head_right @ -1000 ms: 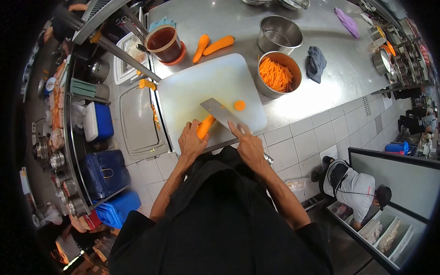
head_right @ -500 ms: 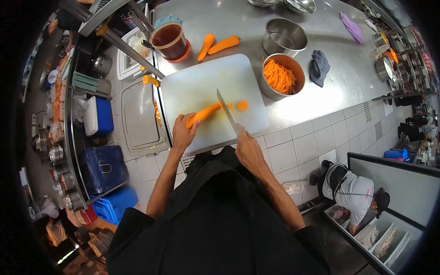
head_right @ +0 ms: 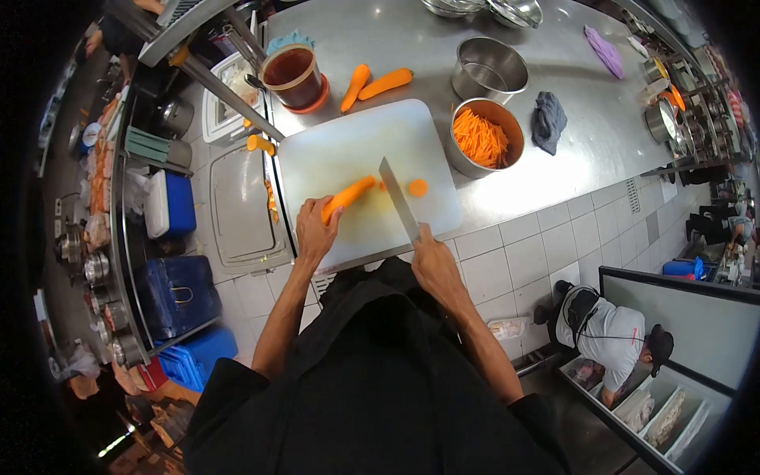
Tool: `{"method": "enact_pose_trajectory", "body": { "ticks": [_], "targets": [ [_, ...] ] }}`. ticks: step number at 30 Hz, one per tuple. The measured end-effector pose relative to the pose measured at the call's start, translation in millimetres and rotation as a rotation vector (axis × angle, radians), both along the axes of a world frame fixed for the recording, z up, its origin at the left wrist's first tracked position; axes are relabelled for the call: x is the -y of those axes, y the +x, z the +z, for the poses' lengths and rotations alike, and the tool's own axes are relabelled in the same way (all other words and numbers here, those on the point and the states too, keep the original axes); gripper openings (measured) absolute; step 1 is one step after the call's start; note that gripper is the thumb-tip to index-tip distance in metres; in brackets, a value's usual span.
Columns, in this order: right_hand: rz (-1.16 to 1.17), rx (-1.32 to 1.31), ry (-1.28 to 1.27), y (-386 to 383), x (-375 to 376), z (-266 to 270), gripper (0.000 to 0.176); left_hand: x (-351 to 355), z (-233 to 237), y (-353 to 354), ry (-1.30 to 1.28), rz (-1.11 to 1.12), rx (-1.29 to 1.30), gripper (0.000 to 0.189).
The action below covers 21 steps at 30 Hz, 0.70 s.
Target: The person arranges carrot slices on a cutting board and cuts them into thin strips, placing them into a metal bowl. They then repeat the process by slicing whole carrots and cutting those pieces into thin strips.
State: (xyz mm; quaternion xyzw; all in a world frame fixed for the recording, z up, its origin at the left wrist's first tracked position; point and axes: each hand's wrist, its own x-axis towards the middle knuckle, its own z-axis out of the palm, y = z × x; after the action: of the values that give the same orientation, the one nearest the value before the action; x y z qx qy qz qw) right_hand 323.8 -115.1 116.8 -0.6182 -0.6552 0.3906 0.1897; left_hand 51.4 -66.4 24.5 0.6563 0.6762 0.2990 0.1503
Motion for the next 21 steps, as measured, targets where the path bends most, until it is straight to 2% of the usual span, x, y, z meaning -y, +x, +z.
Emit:
{"method": "enact_pose_trajectory", "body": {
  "ticks": [4,6,8,9,10,12,13,14,17,19,21],
  "targets": [
    [-0.169,-0.014,0.022,17.6,-1.5,9.7,0.024,-31.4,-1.1,4.3,0.076,0.01,-0.157,0.032],
    [-0.257,-0.023,0.086,30.1,-4.5,3.1,0.025,-49.3,-0.9,24.7,0.287,-0.112,-0.008,0.032],
    [-0.254,0.014,0.034,37.3,-8.1,9.1,0.024,-57.1,-15.0,67.0,0.185,-0.299,0.149,0.033],
    [-0.266,0.045,0.057,42.7,-10.3,1.7,0.024,-57.3,-10.0,92.2,0.217,-0.346,0.194,0.033],
    [-0.268,0.07,0.075,45.0,-11.1,-6.4,0.025,-59.0,-27.7,114.4,0.241,-0.362,0.1,0.038],
    [-0.202,0.085,0.191,51.6,-12.7,-21.6,0.022,-60.3,-19.1,131.1,0.079,-0.494,-0.038,0.037],
    [-0.16,0.068,0.196,51.6,-13.2,-26.5,0.022,-57.1,-39.7,138.6,0.182,-0.474,-0.028,0.034],
    [-0.163,0.098,0.183,53.3,-14.6,-29.7,0.021,-52.1,-60.4,140.3,0.287,-0.458,-0.017,0.03],
    [-0.139,0.163,0.156,53.9,-15.2,-49.6,0.02,-28.4,-49.1,113.7,0.305,-0.425,-0.076,0.022],
    [-0.166,0.294,0.055,42.8,-16.8,-47.6,0.019,-10.4,-50.0,87.6,0.247,-0.404,-0.083,0.02],
    [-0.135,0.275,0.093,43.0,-20.4,-51.9,0.02,2.9,-50.1,55.9,0.189,-0.383,-0.087,0.018]
  ]
}}
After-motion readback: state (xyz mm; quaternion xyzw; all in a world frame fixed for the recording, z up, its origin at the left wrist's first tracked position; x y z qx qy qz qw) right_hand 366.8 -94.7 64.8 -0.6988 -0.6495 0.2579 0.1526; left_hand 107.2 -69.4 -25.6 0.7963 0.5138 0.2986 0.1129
